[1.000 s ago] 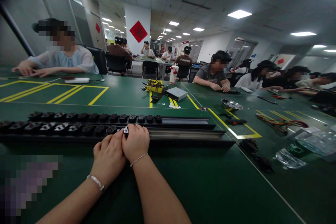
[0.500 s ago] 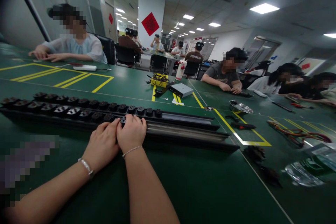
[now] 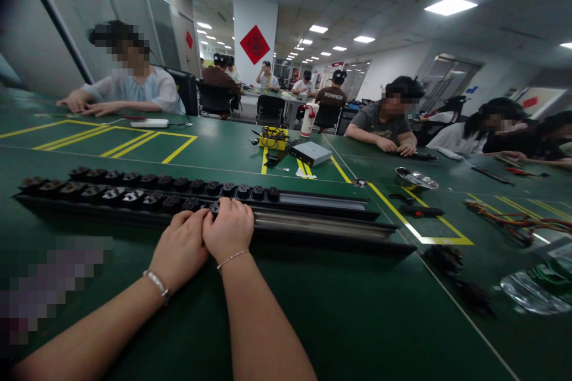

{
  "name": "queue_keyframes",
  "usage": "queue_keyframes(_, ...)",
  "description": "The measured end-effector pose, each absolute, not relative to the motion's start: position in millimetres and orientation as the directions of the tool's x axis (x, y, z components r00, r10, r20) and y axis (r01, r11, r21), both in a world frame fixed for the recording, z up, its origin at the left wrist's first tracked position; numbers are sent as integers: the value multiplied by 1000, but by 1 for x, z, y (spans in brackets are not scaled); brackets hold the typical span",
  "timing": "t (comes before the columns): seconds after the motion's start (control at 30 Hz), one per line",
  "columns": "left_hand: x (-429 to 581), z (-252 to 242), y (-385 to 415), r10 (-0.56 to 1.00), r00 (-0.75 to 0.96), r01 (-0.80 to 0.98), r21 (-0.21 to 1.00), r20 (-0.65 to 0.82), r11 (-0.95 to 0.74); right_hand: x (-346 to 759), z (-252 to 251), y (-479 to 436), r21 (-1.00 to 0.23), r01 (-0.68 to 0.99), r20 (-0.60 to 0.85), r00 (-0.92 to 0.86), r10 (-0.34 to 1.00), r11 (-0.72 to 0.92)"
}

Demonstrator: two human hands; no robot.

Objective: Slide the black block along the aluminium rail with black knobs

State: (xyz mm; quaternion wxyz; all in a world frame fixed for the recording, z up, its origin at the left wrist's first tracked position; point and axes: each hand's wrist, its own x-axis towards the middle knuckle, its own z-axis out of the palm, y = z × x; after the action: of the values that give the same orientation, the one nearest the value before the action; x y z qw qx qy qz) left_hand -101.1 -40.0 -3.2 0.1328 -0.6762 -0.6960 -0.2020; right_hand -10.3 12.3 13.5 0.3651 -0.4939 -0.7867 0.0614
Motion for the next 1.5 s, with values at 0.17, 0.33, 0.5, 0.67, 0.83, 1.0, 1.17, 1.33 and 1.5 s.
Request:
queue_keyframes(0.17,-103,-6,-38,882,0,998,61,472,-32,-11,13,13,-457,741,518,-228,824,493)
queue_keyframes(0.33,-103,-6,-38,878,-1,997,63,479,-34,-12,12,15,-456,746,515,-223,828,485)
queue_keyframes(0.5,-103,-3,-38,883,-7,995,87,470,-39,-13,11,14,-452,757,515,-212,831,473)
queue_keyframes(0.67,-103,-3,-38,871,-25,994,106,490,-31,-13,12,12,-447,762,506,-217,835,469)
queue_keyframes(0.83,-104,-4,-37,885,-13,993,108,465,-42,-13,13,12,-442,764,508,-220,833,471)
queue_keyframes(1.0,-103,-4,-38,887,-25,991,127,462,-38,-13,12,12,-439,765,512,-218,831,471)
queue_keyframes(1.17,-102,-2,-39,897,-35,992,125,440,-22,-13,12,13,-436,770,518,-209,829,466)
queue_keyframes(1.33,-101,-1,-39,901,-26,994,104,432,-22,-15,12,14,-436,775,519,-199,831,458)
queue_keyframes(1.5,-102,-2,-38,892,-35,991,134,450,-29,-14,13,14,-431,777,512,-209,833,460)
